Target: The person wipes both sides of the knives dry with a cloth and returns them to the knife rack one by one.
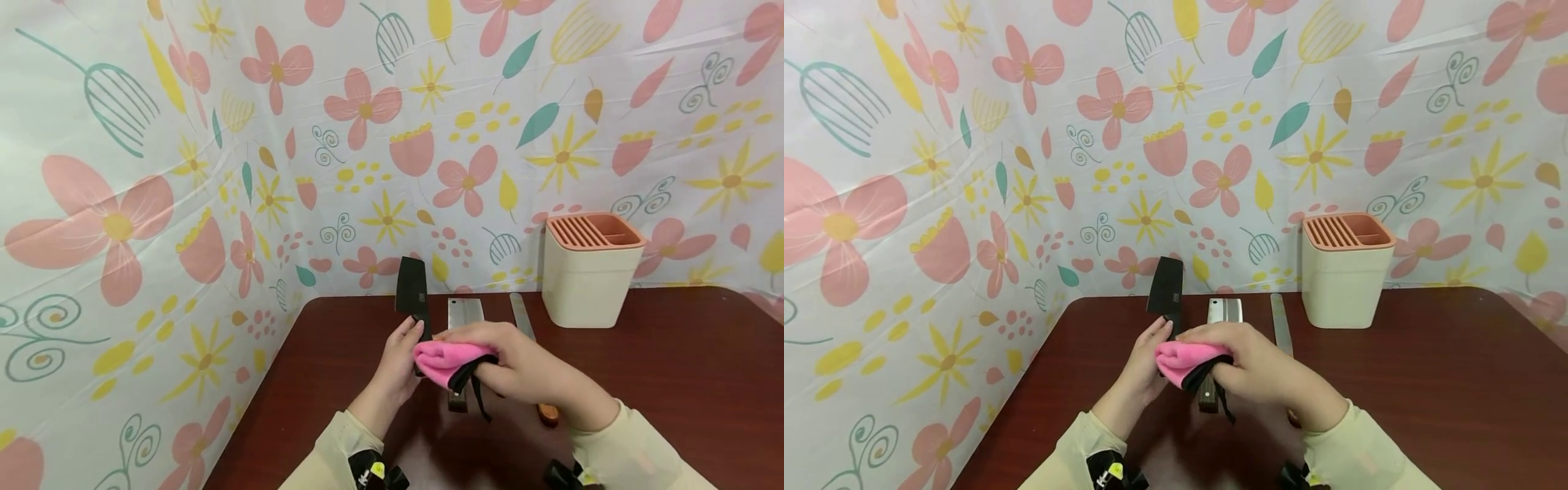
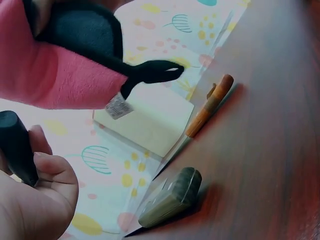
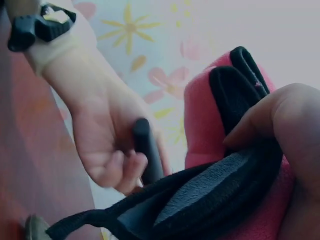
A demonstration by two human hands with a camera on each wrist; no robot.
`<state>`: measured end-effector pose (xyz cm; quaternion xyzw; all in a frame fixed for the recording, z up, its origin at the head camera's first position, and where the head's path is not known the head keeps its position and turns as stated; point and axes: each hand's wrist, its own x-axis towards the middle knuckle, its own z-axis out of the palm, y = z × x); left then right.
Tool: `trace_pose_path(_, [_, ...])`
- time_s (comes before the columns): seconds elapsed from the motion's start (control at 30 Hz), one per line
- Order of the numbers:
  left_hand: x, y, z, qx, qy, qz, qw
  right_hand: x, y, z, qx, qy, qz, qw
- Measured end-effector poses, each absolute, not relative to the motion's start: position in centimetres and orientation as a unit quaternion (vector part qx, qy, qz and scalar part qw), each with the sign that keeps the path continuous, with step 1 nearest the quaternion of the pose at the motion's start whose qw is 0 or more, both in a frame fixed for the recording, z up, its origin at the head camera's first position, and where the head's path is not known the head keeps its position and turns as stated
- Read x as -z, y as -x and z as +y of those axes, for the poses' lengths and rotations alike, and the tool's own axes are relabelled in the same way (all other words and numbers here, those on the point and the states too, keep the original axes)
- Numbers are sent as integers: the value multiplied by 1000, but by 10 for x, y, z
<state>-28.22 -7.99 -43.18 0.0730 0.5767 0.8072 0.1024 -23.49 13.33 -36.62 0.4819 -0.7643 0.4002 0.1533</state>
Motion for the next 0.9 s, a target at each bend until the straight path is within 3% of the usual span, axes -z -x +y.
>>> trace_pose_path(0.37, [430,274,-71,-814,-124,548,147,393,264,132,-410,-298,-831,230])
trace_pose_path(0.57, [428,272,-69,-817,-123,540,161,404,266,120,-353,-312,-839,271])
trace_pose_path(0.9, [426,272,-71,-822,-93,540,153,405,263,113,-337,-345,-839,253])
